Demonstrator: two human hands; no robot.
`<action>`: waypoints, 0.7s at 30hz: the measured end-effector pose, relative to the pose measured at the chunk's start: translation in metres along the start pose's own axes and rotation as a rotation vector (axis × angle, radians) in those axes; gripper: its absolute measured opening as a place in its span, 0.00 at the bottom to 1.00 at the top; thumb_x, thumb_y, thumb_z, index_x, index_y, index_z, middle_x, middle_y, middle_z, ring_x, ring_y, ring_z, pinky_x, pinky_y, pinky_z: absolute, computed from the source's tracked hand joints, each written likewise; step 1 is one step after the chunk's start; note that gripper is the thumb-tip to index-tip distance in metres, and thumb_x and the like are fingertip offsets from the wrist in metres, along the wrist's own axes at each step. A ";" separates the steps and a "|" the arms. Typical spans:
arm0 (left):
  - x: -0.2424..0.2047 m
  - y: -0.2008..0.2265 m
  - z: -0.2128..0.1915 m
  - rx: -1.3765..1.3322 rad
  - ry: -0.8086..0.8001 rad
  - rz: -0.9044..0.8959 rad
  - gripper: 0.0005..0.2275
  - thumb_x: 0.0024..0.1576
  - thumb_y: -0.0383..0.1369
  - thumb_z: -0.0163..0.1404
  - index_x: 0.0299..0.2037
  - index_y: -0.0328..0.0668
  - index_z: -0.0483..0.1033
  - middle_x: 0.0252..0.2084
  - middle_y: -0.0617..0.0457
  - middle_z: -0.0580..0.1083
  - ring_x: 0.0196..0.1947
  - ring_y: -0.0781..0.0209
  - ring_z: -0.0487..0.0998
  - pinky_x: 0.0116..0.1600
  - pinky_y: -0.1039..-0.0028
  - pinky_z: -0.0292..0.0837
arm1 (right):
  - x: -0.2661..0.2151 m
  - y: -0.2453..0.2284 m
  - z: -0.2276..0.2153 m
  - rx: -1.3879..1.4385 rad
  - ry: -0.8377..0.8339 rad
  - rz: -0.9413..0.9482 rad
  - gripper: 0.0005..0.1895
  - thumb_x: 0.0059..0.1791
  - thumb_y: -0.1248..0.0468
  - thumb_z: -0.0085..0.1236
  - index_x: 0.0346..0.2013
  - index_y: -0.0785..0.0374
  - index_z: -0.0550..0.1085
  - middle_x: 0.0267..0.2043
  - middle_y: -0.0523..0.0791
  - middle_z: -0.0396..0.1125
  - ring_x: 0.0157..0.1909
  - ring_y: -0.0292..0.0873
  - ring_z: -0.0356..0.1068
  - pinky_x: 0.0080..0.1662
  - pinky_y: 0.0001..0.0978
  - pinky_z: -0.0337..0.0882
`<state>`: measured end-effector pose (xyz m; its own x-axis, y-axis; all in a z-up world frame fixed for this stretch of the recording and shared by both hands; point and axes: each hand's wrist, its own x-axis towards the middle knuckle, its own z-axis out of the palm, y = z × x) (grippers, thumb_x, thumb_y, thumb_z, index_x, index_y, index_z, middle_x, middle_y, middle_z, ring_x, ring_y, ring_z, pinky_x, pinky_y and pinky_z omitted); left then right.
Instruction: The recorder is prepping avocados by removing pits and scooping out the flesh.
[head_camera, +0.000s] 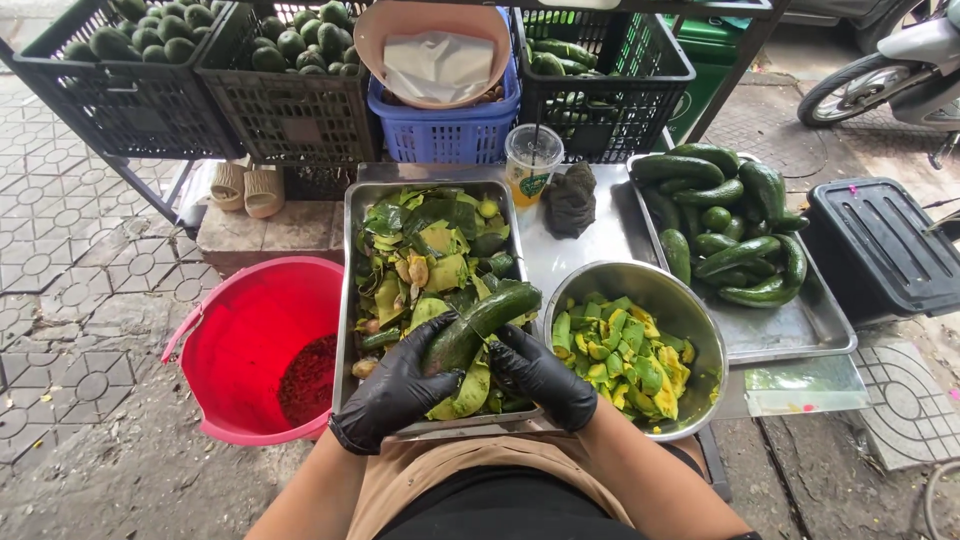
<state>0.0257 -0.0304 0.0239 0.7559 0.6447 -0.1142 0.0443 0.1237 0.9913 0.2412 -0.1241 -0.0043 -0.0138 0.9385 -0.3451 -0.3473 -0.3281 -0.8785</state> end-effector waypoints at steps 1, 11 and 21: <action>-0.003 0.003 0.002 -0.002 -0.001 -0.004 0.33 0.51 0.26 0.57 0.70 0.39 0.61 0.57 0.48 0.75 0.53 0.62 0.75 0.57 0.72 0.73 | 0.006 0.007 0.001 0.001 0.002 0.004 0.30 0.54 0.57 0.53 0.72 0.48 0.61 0.30 0.34 0.60 0.30 0.30 0.57 0.34 0.24 0.61; 0.004 -0.010 -0.026 0.396 0.155 0.159 0.32 0.50 0.30 0.59 0.67 0.36 0.62 0.58 0.42 0.74 0.57 0.55 0.77 0.61 0.70 0.72 | -0.010 -0.005 0.006 -0.572 0.027 -0.358 0.21 0.56 0.48 0.56 0.55 0.60 0.72 0.35 0.41 0.67 0.31 0.36 0.66 0.34 0.27 0.68; -0.002 0.014 -0.022 0.088 0.000 -0.378 0.30 0.49 0.35 0.59 0.65 0.42 0.68 0.50 0.45 0.81 0.43 0.59 0.79 0.46 0.72 0.77 | 0.004 -0.062 0.004 -1.521 0.120 -0.544 0.28 0.44 0.57 0.69 0.59 0.51 0.75 0.49 0.46 0.75 0.36 0.48 0.77 0.38 0.37 0.75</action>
<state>0.0105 -0.0131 0.0368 0.6752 0.5659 -0.4730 0.3760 0.2876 0.8808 0.2586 -0.0995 0.0498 -0.1109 0.9838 0.1411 0.9154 0.1564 -0.3710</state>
